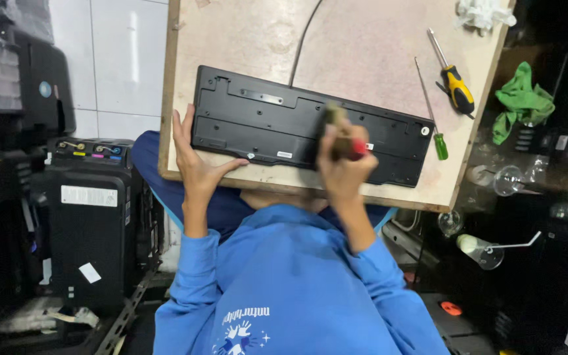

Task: The person cleans a black computer keyboard by brushing dust off the underside and keys, wiping with a tissue, and removing and cleaning individual keycaps with a screwdriver. The person then places the cleaned keycaps back onto the keyboard.

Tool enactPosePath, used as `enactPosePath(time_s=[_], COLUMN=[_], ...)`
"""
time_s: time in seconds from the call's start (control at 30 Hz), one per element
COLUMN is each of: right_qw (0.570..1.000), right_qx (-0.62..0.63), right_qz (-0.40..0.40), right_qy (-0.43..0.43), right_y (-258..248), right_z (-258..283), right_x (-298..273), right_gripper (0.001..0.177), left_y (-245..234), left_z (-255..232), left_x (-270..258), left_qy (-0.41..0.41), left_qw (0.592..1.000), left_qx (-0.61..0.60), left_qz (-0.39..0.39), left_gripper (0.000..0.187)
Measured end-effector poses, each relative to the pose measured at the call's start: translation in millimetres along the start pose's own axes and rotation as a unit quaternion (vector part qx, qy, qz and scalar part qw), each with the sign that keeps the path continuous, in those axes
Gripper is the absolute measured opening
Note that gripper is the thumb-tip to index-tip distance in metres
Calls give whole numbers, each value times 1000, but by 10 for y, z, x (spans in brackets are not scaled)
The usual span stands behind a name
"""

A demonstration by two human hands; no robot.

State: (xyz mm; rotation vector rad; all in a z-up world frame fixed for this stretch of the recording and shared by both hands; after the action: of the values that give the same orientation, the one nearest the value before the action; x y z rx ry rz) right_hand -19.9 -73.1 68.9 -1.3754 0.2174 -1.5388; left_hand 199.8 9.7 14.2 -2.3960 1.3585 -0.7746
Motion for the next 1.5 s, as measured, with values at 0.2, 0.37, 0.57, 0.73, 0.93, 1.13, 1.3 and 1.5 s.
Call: enactPosePath(time_s=[0.2,0.37,0.57,0.73,0.93,1.13,1.3,1.5], right_qw=[958,926,939,968,975,985,940,943], right_qx=[269,354,284,171,-223,37,271,253], right_qz=[73,123,157,80,12,92,174,141], right_qy=[-70,38,114,164,5,-142,-109,-167], right_y=[1063,1133,195,-678,-506,592,1218,1297], right_z=[1442,1001,-101,-903,-1030,747,1394,721], right_x=[-48,318,346,121,-161,-56,350,700], right_gripper=[21,26,17,15,17,68,24,43], left_y=[11,-21,11,7,-7,-9,-25,-42], left_z=[133,111,191,162,147,176,234,126], left_x=[-49,-52,-76,-73,-43,-73,-117,-56], left_qy=[-52,-62,-2,-7,5,14,-14,1], left_qw=[999,998,1000,999,999,998,998,997], left_qx=[12,-2,-3,-21,-43,-46,-40,-57], left_qz=[1,-10,-30,-45,-31,-41,-56,-54], left_gripper=[119,127,131,126,117,114,115,123])
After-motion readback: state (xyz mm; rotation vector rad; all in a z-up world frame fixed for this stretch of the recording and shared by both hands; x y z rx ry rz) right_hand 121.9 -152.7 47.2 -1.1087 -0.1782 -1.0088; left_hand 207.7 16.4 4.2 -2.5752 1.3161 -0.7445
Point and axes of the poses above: each hand's wrist, its own x-axis towards the middle knuckle, its own y-axis out of the palm, z = x × y, the point moved 3 cm from there along x, towards the middle knuckle, and after that the axes turned 3 degrees about y, right-handed, at the moved point
